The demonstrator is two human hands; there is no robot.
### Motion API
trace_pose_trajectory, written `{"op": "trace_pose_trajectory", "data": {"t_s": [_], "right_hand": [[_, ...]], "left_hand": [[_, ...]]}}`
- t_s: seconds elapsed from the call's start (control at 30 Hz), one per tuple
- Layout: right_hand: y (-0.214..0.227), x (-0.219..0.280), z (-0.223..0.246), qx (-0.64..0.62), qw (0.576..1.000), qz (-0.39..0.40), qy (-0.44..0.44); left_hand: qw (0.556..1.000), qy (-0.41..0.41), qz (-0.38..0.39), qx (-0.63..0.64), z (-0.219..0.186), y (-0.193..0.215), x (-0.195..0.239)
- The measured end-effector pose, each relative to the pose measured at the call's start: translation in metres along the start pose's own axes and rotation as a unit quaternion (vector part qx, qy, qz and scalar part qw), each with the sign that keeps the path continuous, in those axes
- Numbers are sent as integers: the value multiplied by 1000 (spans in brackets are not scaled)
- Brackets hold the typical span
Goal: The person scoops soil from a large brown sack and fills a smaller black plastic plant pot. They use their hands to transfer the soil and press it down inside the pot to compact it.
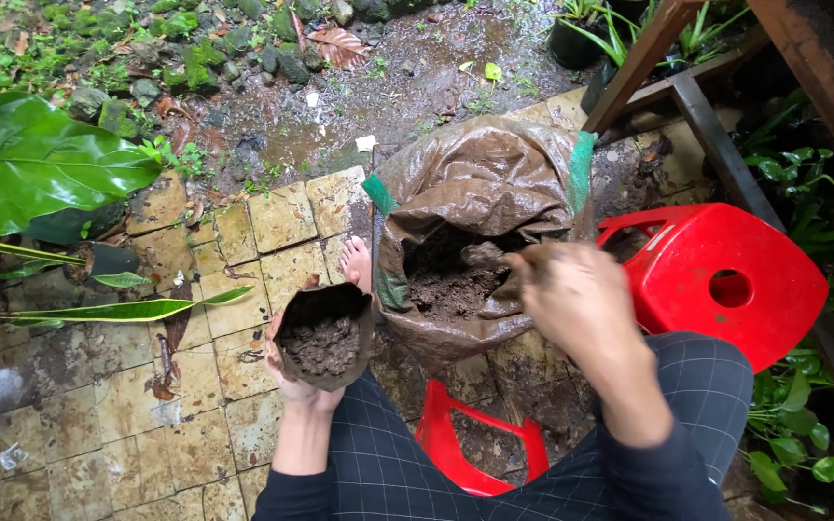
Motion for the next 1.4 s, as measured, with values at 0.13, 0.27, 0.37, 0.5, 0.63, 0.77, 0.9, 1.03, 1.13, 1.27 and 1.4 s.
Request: {"op": "trace_pose_trajectory", "data": {"t_s": [0.13,0.27,0.37,0.5,0.63,0.77,0.9,1.03,1.13,1.27,1.4], "right_hand": [[-85,-29,-30,17,998,56,7],[-135,-44,-44,27,992,124,11],[-150,-49,-44,11,985,174,-15],[-154,-50,-44,-22,981,193,-14],[-156,-42,-35,-60,974,220,-6],[-146,-39,-21,-86,974,207,22],[-153,-35,-15,-101,974,199,24],[-196,-48,-32,-107,978,174,37],[-212,-53,-37,-106,981,157,44],[-231,-56,-43,-116,982,143,34],[-237,-53,-43,-123,981,151,24]], "left_hand": [[991,-5,-118,-69,-4,25,13],[964,38,-237,-115,3,39,28],[951,52,-285,-106,13,48,30],[950,61,-295,-79,22,28,28],[929,42,-362,-57,20,3,28],[916,35,-397,-44,19,-12,27],[913,29,-404,-45,21,-16,29],[918,34,-390,-61,22,-12,27],[916,33,-395,-69,23,-26,25],[913,28,-401,-78,24,-24,23],[919,30,-384,-77,25,-10,24]]}}
Point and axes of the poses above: each hand's wrist, its own x-axis away from the middle knuckle, its own y-axis out of the back of the hand, z = x × y, the point moved 6 cm from there along -x, towards the middle knuckle
